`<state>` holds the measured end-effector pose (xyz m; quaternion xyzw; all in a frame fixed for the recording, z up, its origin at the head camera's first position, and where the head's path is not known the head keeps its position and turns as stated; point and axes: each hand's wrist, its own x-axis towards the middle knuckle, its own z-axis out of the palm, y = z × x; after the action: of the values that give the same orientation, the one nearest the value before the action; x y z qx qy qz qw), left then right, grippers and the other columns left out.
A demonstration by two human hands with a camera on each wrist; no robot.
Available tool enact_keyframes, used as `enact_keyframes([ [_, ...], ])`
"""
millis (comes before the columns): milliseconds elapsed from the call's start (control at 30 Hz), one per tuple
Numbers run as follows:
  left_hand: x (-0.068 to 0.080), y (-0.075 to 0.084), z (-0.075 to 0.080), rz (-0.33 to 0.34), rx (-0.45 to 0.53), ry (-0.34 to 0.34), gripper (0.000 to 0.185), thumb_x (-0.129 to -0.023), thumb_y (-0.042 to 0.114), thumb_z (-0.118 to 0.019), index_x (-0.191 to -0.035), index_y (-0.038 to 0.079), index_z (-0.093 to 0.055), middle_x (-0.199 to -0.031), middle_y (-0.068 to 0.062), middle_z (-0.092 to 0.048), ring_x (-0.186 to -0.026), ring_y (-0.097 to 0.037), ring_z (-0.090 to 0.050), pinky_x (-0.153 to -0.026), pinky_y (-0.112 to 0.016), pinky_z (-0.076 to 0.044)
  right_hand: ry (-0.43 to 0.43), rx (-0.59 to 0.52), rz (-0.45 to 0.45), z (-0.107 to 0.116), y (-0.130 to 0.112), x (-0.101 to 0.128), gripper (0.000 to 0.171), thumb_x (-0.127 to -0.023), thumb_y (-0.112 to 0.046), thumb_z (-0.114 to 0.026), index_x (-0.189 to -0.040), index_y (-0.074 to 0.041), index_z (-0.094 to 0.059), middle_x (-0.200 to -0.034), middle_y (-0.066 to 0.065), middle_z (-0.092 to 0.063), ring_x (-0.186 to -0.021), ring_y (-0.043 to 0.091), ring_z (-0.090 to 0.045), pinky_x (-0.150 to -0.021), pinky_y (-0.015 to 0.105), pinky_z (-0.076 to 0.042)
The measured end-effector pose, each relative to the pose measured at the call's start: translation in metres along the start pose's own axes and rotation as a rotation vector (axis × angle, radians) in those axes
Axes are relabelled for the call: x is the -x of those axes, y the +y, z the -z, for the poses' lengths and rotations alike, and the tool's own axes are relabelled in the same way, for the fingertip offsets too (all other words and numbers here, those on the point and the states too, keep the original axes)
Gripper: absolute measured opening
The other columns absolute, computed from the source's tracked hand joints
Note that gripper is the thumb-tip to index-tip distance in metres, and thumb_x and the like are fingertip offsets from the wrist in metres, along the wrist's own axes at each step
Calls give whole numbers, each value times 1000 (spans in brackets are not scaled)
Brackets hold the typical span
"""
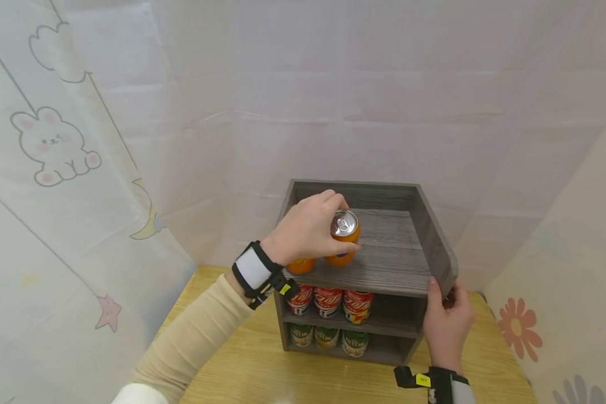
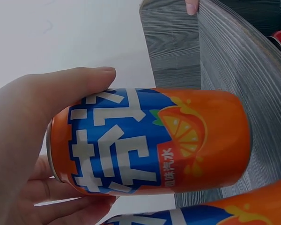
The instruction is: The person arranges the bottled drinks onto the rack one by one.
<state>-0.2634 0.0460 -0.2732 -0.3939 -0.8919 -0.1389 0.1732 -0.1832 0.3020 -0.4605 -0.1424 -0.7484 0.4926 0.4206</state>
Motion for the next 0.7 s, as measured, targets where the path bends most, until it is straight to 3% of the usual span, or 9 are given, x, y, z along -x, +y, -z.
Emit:
enact_keyframes([
  [400, -1, 1, -4, 3, -120, -62, 65, -81, 62, -75, -118, 11, -61, -100, 3, -54, -84, -9, -55, -66, -19, -48, 3, 4, -22, -1, 2, -2, 36, -102, -21, -61, -128, 5, -63, -106, -15, -59, -92, -1, -55, -78, 14, -40],
  [700, -4, 2, -5, 7, -159, -92, 65, -83, 62, -74, -120, 9, -62, -102, 1, -55, -87, -12, -54, -68, -22, -48, 5, 16, -13, -2, 2, -1, 37, -103, -22, -61, -127, 6, -63, -105, -15, -59, -92, -2, -54, -78, 14, -40],
])
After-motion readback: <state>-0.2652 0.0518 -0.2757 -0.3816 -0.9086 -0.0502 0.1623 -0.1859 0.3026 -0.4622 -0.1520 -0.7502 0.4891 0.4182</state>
